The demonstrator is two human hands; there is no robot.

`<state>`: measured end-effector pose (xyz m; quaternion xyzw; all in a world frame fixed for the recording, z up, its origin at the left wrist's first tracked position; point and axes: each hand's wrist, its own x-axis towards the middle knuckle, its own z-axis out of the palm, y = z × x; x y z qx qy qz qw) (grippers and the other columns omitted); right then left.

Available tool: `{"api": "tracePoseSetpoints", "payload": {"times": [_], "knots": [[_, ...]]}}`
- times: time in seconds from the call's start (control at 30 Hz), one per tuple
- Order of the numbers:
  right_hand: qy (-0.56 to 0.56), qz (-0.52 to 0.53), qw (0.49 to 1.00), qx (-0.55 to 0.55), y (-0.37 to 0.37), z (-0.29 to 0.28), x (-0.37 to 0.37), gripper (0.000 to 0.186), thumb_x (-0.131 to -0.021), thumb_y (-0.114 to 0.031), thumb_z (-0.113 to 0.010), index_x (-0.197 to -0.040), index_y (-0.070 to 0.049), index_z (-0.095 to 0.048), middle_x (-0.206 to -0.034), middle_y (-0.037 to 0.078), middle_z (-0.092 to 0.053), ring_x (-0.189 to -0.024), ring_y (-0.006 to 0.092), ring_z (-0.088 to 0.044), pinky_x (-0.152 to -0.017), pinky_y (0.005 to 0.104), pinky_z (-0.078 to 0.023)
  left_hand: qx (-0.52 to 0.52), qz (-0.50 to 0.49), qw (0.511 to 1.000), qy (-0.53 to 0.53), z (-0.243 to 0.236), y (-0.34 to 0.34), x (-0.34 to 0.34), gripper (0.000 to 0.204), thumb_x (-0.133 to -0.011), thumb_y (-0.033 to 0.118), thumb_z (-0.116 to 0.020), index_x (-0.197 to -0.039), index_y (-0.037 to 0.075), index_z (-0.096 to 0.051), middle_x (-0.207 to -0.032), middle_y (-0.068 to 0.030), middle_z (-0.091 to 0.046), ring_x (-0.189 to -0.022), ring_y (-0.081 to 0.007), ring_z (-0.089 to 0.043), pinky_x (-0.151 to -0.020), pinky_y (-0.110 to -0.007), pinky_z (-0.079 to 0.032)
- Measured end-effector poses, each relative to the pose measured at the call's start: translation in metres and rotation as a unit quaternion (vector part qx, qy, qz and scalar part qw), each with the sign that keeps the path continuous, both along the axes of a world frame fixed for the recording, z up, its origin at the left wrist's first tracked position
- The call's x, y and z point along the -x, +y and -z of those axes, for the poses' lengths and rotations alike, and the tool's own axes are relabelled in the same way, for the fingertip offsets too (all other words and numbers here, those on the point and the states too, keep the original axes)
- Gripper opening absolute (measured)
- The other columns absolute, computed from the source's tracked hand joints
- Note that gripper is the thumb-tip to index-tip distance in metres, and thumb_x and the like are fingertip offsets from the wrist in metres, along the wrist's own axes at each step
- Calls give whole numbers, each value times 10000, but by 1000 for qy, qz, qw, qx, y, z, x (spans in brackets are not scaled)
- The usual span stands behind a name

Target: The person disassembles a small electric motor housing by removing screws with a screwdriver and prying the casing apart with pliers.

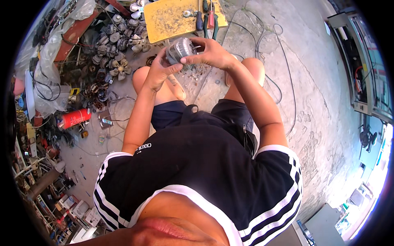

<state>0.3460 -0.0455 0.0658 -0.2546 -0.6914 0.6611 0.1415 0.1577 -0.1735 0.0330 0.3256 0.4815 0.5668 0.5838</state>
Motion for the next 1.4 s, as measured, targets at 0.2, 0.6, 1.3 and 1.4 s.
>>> {"api": "tracePoseSetpoints", "payload": {"times": [0.2,0.6,1.3,1.4], "knots": [[-10,23,996,-81,-10,-9,4,837,-716,-291,-887,-1355,89,-502,-1235,167,-634,-1161,218,-592,-1024,349,-448,-21,-13,1000,-10,-3,-4,0,891,-692,129,-897,-1431,50,-407,-1310,-115,-540,-1205,-214,-548,-1025,-357,-468],[-8,39,995,-96,-2,-9,9,857,-690,-331,-892,-1345,79,-522,-1226,163,-639,-1134,219,-606,-989,345,-475,-30,-44,998,-31,9,-8,5,870,-719,173,-880,-1439,62,-407,-1285,-74,-557,-1178,-197,-563,-1007,-340,-471],[54,41,930,361,31,29,16,677,-871,-530,-685,-1392,-142,-493,-1292,75,-608,-1131,234,-604,-985,457,-470,-72,-26,962,-261,12,-33,34,828,-777,200,-835,-1446,76,-363,-1380,-81,-504,-1301,-244,-495,-1164,-493,-348],[5,44,957,287,46,34,45,564,-837,-506,-736,-1240,-141,-589,-1115,-9,-676,-969,125,-646,-887,302,-486,-108,-25,950,-291,8,-35,36,821,-782,192,-833,-1450,85,-368,-1400,-64,-493,-1331,-244,-464,-1167,-520,-329]]}}
